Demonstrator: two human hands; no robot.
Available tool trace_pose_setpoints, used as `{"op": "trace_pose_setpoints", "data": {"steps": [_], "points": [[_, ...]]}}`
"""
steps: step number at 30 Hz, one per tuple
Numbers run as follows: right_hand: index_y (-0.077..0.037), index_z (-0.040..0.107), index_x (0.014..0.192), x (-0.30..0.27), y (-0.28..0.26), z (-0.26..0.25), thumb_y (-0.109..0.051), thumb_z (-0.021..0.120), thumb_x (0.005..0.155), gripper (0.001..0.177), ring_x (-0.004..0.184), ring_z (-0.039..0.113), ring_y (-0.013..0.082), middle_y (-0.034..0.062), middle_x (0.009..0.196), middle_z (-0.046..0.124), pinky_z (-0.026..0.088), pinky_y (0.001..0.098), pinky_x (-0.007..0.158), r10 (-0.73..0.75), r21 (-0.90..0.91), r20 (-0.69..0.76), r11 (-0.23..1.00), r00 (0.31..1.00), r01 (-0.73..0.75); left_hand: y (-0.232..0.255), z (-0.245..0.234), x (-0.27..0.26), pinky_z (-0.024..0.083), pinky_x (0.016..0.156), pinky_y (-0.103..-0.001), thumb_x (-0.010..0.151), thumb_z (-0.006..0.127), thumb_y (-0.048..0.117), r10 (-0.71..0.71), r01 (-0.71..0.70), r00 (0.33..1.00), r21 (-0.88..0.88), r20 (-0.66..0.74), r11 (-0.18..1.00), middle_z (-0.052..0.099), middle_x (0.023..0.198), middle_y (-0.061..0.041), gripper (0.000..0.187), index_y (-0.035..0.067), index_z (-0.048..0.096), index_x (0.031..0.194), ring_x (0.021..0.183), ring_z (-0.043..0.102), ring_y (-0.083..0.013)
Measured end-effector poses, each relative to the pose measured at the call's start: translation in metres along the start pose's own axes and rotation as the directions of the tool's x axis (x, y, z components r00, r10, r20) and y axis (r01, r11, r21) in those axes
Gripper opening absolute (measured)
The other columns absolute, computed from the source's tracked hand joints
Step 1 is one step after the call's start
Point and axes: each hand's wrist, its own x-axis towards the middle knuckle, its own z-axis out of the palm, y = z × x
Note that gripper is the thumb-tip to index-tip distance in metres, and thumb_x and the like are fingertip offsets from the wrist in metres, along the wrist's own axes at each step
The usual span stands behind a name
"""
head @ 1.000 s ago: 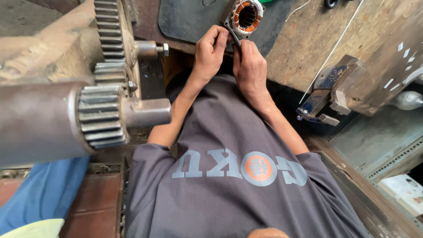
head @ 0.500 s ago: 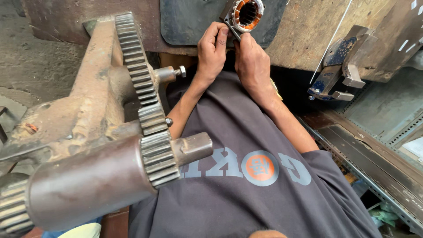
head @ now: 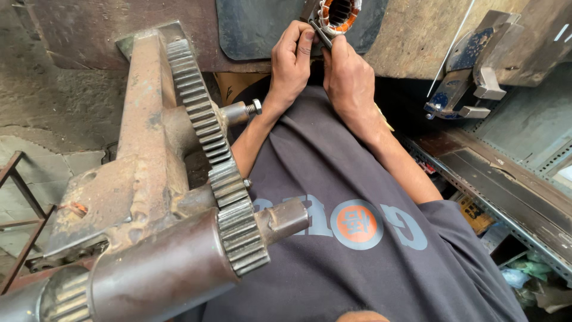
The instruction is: The person repairs a small electrical component by hand, manipulating wires and using a screwdriver and pliers. They work at a cluttered workbench, adjusting and securing parts of the component throughout the clip.
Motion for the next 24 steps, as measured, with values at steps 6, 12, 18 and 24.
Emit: {"op": "trace_pose_setpoints", "data": {"steps": [6,12,18,24], "points": [[-0.002,0.052,0.106,0.007,0.004,0.010,-0.014,0.062,0.108,0.015,0.074,0.066,0.0413,0.0196,0.088,0.066,0.052,0.0498,0.061,-0.011,-0.039,-0.048,0.999,0.999,0.009,-0.006,0.004,-0.002,0.052,0.077,-0.029,0.113,0.052,0.028,0.021,-0.021,1.000,0.014,-0.013,1.000,0.065,0.090,-0.004,0.027,0.005,0.059,0.101,0.083,0.062,-0.0131],[-0.002,0.055,0.120,-0.009,0.010,-0.019,-0.008,0.057,0.115,0.008,0.094,0.063,0.0429,0.0221,0.104,0.062,0.053,0.0488,0.080,-0.035,0.274,0.008,0.961,0.999,0.032,-0.002,-0.016,0.000,0.047,0.073,-0.026,0.115,0.051,0.026,-0.015,0.018,0.998,-0.055,0.059,0.998,0.060,0.088,-0.001,0.027,0.004,0.059,0.101,0.080,0.052,-0.0081],[0.000,0.057,0.138,0.017,0.091,-0.043,0.001,0.056,0.111,0.027,0.101,0.062,0.0361,0.0189,0.111,0.057,0.051,0.0447,0.091,-0.070,0.130,-0.265,0.986,0.962,0.107,0.054,-0.026,-0.032,0.050,0.075,-0.025,0.114,0.055,0.023,0.051,-0.057,0.988,0.036,0.146,0.998,0.065,0.090,-0.002,0.022,0.005,0.061,0.104,0.082,0.059,-0.0077],[0.000,0.059,0.142,0.077,0.154,-0.031,0.000,0.066,0.103,0.040,0.108,0.058,0.0424,0.0228,0.118,0.056,0.050,0.0474,0.092,-0.300,-0.029,-0.280,0.952,0.912,0.305,0.197,0.016,-0.071,0.052,0.062,-0.028,0.107,0.071,0.022,0.432,-0.458,0.881,0.120,0.195,0.881,0.065,0.084,-0.004,0.030,0.011,0.058,0.132,0.066,0.066,-0.0137]]}}
